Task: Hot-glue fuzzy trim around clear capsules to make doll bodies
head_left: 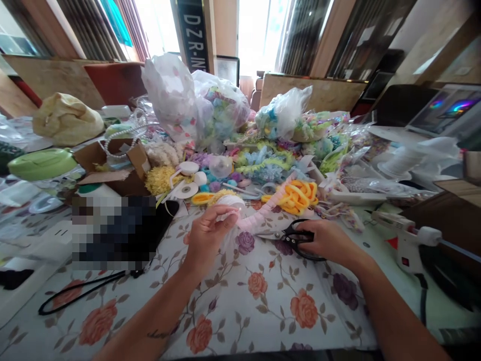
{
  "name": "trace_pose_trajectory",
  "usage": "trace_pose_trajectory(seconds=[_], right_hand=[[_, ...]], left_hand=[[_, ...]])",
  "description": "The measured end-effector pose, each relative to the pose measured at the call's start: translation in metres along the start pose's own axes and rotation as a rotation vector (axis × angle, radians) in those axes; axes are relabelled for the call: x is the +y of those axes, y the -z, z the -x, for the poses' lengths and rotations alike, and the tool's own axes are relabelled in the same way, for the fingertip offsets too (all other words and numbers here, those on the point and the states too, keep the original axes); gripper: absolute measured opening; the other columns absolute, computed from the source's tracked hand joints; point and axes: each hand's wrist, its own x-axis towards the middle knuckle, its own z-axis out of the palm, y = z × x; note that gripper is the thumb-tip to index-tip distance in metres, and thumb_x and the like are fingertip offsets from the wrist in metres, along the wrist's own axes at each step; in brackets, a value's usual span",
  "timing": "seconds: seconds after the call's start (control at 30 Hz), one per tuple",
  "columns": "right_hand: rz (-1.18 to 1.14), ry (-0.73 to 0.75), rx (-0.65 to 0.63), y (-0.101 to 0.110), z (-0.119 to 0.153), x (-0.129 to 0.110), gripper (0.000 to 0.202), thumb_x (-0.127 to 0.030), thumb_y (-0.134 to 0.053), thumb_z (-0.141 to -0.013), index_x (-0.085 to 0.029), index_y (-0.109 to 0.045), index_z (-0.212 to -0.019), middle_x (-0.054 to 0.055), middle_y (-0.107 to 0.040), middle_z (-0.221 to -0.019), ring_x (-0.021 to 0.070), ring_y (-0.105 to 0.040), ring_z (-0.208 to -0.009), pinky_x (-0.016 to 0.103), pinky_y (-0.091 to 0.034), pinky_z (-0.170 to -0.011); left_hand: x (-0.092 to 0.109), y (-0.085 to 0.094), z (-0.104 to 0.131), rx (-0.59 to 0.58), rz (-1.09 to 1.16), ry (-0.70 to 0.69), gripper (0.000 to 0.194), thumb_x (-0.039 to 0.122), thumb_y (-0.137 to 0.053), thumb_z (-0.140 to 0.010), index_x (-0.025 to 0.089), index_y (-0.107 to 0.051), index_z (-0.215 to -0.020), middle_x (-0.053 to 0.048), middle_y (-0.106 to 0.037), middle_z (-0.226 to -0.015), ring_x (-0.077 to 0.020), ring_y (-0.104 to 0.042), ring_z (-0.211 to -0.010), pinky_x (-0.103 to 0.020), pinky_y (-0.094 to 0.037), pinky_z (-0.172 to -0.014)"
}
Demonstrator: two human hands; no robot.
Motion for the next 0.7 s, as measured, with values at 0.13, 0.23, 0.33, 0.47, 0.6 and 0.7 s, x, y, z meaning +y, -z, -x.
trace_pose_trajectory(seconds=[0.13,0.23,0.33,0.47,0.6,0.7], right_hand=[[0.018,-0.089,0.099,-0.004,-0.006,0.006,0.022,-0.031,-0.065,-0.075,-0.021,-0.072,-0.093,0.005,-0.072,-0.090,0.0228,-0.065,-0.082,0.029,-0.043,-0.067],[0.031,-0.079,0.176,-0.015,-0.012,0.005,0.024,-0.037,-0.065,-0.078,-0.019,-0.072,-0.092,0.008,-0.072,-0.092,0.0253,-0.065,-0.085,0.032,-0.045,-0.069],[0.013,0.020,0.266,-0.028,-0.020,0.002,0.025,-0.038,-0.064,-0.082,-0.021,-0.072,-0.098,0.008,-0.072,-0.099,0.0261,-0.065,-0.090,0.035,-0.048,-0.076],[-0.013,0.184,0.466,-0.034,-0.027,-0.003,0.020,-0.026,-0.053,-0.090,-0.019,-0.070,-0.099,0.009,-0.072,-0.103,0.0252,-0.064,-0.096,0.040,-0.049,-0.087],[-0.080,0.321,0.735,-0.026,-0.020,-0.013,0.026,-0.018,-0.045,-0.090,-0.018,-0.065,-0.107,0.011,-0.070,-0.106,0.0244,-0.062,-0.104,0.040,-0.047,-0.095],[0.023,0.515,0.628,-0.022,-0.020,-0.024,0.044,-0.014,-0.046,-0.084,-0.017,-0.054,-0.128,0.012,-0.058,-0.131,0.0262,-0.045,-0.130,0.046,-0.036,-0.109]], left_hand=[[0.003,-0.001,0.000,0.022,0.174,0.065,0.015,0.030,-0.080,-0.071,0.020,-0.073,-0.081,0.000,-0.070,-0.077,-0.0094,-0.061,-0.066,-0.019,-0.052,-0.063],[0.007,-0.002,0.002,-0.066,0.316,0.162,0.018,0.027,-0.082,-0.069,0.019,-0.072,-0.081,0.000,-0.070,-0.075,-0.0100,-0.064,-0.069,-0.019,-0.054,-0.067],[0.012,-0.005,0.006,-0.166,0.369,0.287,0.020,0.025,-0.084,-0.066,0.017,-0.071,-0.079,-0.001,-0.071,-0.073,-0.0117,-0.066,-0.071,-0.020,-0.055,-0.068],[0.012,-0.010,0.010,-0.223,0.355,0.345,0.021,0.025,-0.084,-0.065,0.014,-0.071,-0.077,-0.003,-0.071,-0.071,-0.0130,-0.067,-0.070,-0.021,-0.055,-0.066],[0.011,-0.006,0.008,-0.221,0.395,0.366,0.019,0.024,-0.083,-0.066,0.015,-0.071,-0.077,-0.002,-0.070,-0.069,-0.0113,-0.065,-0.067,-0.019,-0.054,-0.064],[0.014,0.001,0.004,-0.300,0.546,0.364,0.017,0.021,-0.085,-0.064,0.014,-0.070,-0.070,0.001,-0.065,-0.064,-0.0085,-0.062,-0.062,-0.015,-0.052,-0.059]])
